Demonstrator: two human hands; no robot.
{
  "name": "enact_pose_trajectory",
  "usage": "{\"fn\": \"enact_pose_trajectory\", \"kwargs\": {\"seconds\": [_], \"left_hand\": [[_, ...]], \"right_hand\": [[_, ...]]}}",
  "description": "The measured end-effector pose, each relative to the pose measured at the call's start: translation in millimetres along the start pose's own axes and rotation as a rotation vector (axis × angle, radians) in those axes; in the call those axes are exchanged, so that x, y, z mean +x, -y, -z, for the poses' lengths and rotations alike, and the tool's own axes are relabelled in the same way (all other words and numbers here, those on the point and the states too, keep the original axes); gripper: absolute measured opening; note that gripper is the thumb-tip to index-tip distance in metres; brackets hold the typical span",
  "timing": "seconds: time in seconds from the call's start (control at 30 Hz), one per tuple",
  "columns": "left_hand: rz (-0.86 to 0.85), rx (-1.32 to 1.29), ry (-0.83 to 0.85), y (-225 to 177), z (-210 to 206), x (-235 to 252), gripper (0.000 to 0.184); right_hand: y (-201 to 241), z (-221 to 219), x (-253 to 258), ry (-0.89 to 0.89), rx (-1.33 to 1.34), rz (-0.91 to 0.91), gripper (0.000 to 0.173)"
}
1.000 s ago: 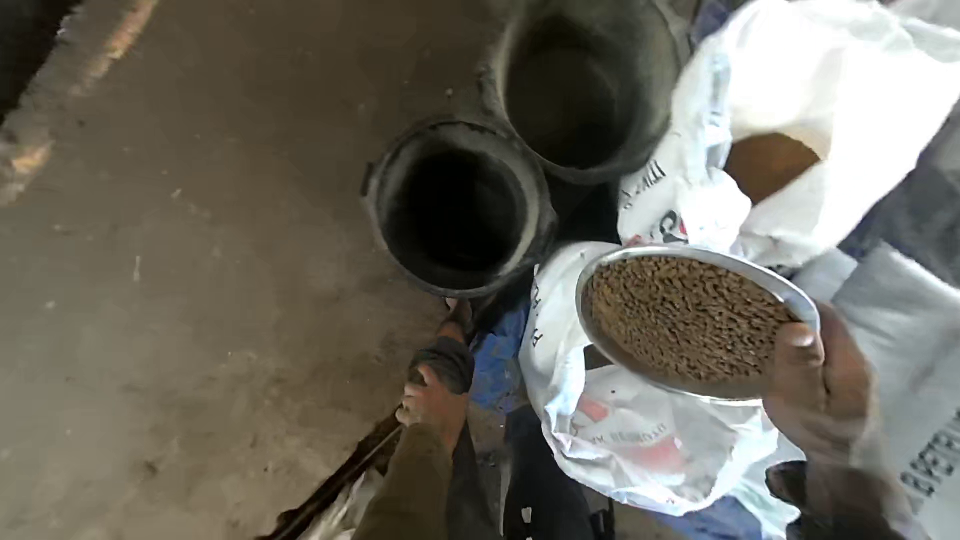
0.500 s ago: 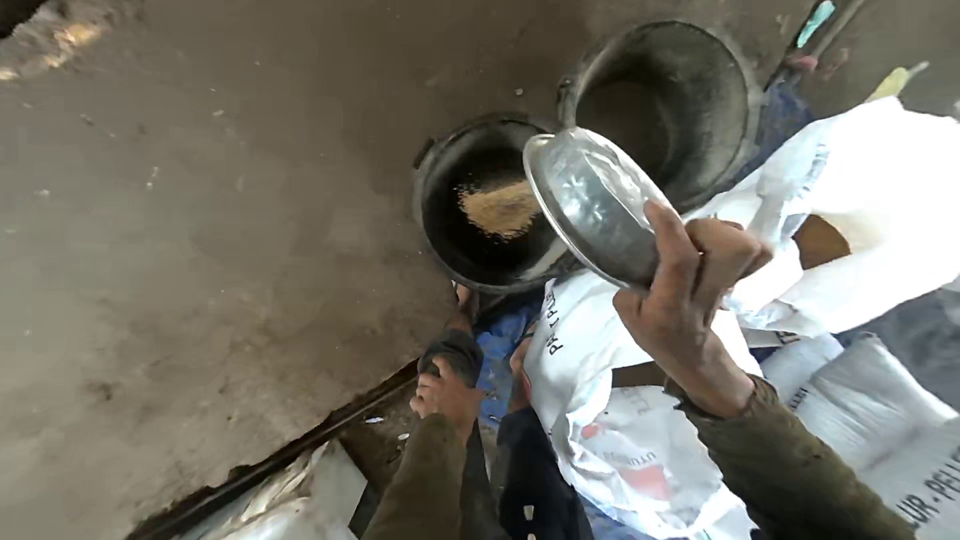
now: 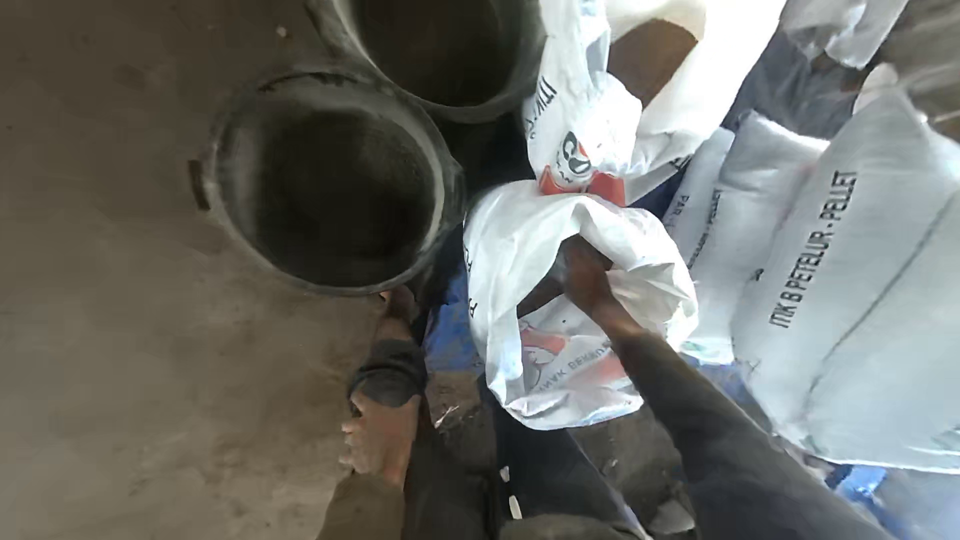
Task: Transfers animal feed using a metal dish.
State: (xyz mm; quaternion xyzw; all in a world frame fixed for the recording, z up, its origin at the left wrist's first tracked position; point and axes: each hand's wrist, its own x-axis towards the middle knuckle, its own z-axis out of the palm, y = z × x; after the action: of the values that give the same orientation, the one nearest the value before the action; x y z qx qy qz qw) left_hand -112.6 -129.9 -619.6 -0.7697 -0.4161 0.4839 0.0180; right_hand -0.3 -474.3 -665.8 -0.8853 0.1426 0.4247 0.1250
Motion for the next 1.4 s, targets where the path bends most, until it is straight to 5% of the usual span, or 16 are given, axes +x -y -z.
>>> {"fn": "enact_pose_trajectory", "kwargs": {"seconds": [0.1, 0.17, 0.23, 0.4, 0.5, 0.67, 0.8, 1.07, 1.2, 1.4], "left_hand": [[0.002, 0.088, 0.020, 1, -6, 0, 0.115], [0.009, 0.135, 0.013, 2, -12, 6, 0.118], [0.010, 0.163, -0.014, 6, -18, 11, 0.119], [0.002, 0.143, -0.048, 10, -19, 15, 0.121], [-0.011, 0.169, -0.073, 12, -20, 17, 0.121], [-0.014, 0.197, -0.074, 0, -13, 12, 0.120], [-0.016, 0.197, -0.066, 4, -17, 17, 0.121], [-0.026, 0.193, -0.055, -11, -6, 5, 0.119], [-0.030, 0.177, -0.055, -12, -3, 5, 0.117], [-0.041, 0.125, -0.067, -18, 5, -1, 0.114]], "right_hand": [[-4, -43, 54, -0.101, 0.081, -0.098, 0.039], [19, -22, 65, 0.089, 0.209, -0.236, 0.047], [27, -19, 67, 0.098, 0.388, -0.291, 0.052], [4, -52, 68, 0.115, 0.554, -0.148, 0.050], [-30, -122, 96, 0.065, 0.531, 0.059, 0.042], [-51, -182, 125, 0.467, 0.415, 0.163, 0.047], [-37, -140, 99, 0.612, 0.506, 0.046, 0.057], [-20, -93, 67, 0.627, 0.460, 0.361, 0.057], [-38, -44, 37, 0.549, 0.438, 0.256, 0.061], [-37, 101, -39, 0.277, 0.696, -0.023, 0.052]]}}
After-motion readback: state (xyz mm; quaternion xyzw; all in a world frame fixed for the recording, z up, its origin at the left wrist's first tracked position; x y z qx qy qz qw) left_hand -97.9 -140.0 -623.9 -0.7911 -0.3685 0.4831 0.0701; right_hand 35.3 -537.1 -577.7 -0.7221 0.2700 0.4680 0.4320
